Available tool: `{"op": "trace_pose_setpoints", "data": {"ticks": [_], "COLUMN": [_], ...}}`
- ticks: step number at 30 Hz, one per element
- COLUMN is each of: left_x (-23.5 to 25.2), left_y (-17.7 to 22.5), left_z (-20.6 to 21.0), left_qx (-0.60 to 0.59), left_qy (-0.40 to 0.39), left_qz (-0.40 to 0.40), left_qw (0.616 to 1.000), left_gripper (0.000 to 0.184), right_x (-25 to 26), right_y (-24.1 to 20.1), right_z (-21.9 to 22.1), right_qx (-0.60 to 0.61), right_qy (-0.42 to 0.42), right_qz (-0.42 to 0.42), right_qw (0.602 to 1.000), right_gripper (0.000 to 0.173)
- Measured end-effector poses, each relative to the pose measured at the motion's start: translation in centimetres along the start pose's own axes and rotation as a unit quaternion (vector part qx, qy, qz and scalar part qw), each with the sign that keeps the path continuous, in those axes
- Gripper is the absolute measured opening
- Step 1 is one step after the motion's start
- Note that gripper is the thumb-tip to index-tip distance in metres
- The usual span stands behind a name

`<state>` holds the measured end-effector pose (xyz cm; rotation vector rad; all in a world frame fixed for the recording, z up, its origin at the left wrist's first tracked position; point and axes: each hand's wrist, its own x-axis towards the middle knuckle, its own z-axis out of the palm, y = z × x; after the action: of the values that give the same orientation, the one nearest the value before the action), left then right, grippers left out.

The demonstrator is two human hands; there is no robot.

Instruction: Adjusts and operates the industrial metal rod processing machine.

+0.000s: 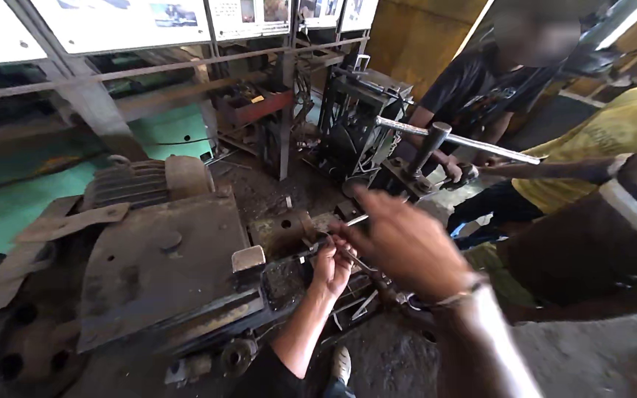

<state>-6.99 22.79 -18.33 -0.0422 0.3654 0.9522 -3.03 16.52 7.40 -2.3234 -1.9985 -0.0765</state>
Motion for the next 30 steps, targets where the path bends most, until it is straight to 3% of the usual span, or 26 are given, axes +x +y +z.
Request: {"op": "trace_pose_setpoints", "data": {"ticks": [2,4,7,9,10,13,15,16,19,20,22,23,26,27,28,29,30], "left_x": [0.0,0.0,-1.0,-0.1,-0.3,-0.6,-0.6,-0.7,-1.7,-1.8,-2.5,-2.9,-2.0,-2.3,-2.3,-2.0,-1.8], "left_y": [0.1,0.3,0.4,0.5,0.5,0.4,0.4,0.4,0.7,1.0,1.4,1.5,1.9,1.8,1.7,1.6,1.3], "left_z": [-0.1,-0.2,-0.9,-0.4,-0.8,-0.7,-0.6,-0.8,-0.5,-0.1,-0.5,-0.8,0.0,-0.2,-0.2,-0.4,-0.9], "left_qx": [0.002,-0.011,0.027,0.033,0.037,0.027,0.030,0.039,0.077,0.067,0.043,0.048,0.066,0.073,0.081,0.096,0.118], "left_qy": [0.004,-0.010,-0.030,-0.042,-0.037,-0.017,-0.004,0.000,0.018,0.010,-0.005,-0.002,0.006,0.013,0.020,0.022,0.019], "left_qz": [-0.003,-0.010,-0.029,-0.022,-0.025,-0.030,-0.032,-0.035,-0.051,-0.049,-0.051,-0.058,-0.056,-0.057,-0.056,-0.058,-0.063], "left_qw": [1.000,1.000,0.999,0.998,0.998,0.999,0.999,0.999,0.996,0.997,0.998,0.997,0.996,0.996,0.995,0.993,0.991], "left_gripper": [0.024,0.023,0.026,0.027,0.028,0.026,0.022,0.021,0.020,0.020,0.021,0.021,0.025,0.026,0.026,0.025,0.022], "right_x": [0.5,1.5,-1.3,-1.5,-2.0,-2.6,-2.1,-2.1,-3.4,-3.4,-3.6,-3.9,-3.5,-3.5,-3.4,-3.2,-3.7], "right_y": [-1.1,-0.5,2.3,2.7,2.0,-1.1,-2.5,-2.4,-0.5,-0.2,-0.9,-1.5,-3.2,-3.6,-3.5,-2.9,-1.7], "right_z": [-4.7,-3.1,8.5,8.0,6.8,-0.3,-3.4,-2.0,11.1,12.5,10.3,7.7,-3.1,-5.1,-4.7,-1.1,5.4], "right_qx": [-0.023,-0.025,0.005,0.006,0.019,0.000,-0.010,-0.007,0.022,0.040,0.073,0.058,-0.004,-0.007,-0.006,0.001,0.013], "right_qy": [0.092,0.092,-0.095,-0.230,-0.223,-0.026,0.047,0.040,0.013,-0.058,-0.142,-0.118,0.097,0.092,0.048,-0.001,-0.036], "right_qz": [-0.021,0.006,0.082,0.101,0.090,0.022,0.002,0.019,0.110,0.138,0.125,0.101,0.015,0.025,0.058,0.099,0.135], "right_qw": [0.995,0.995,0.992,0.968,0.970,0.999,0.999,0.999,0.994,0.988,0.979,0.986,0.995,0.995,0.997,0.995,0.990], "right_gripper": [0.086,0.087,0.072,0.076,0.075,0.083,0.088,0.086,0.065,0.069,0.078,0.078,0.080,0.084,0.086,0.087,0.085]}}
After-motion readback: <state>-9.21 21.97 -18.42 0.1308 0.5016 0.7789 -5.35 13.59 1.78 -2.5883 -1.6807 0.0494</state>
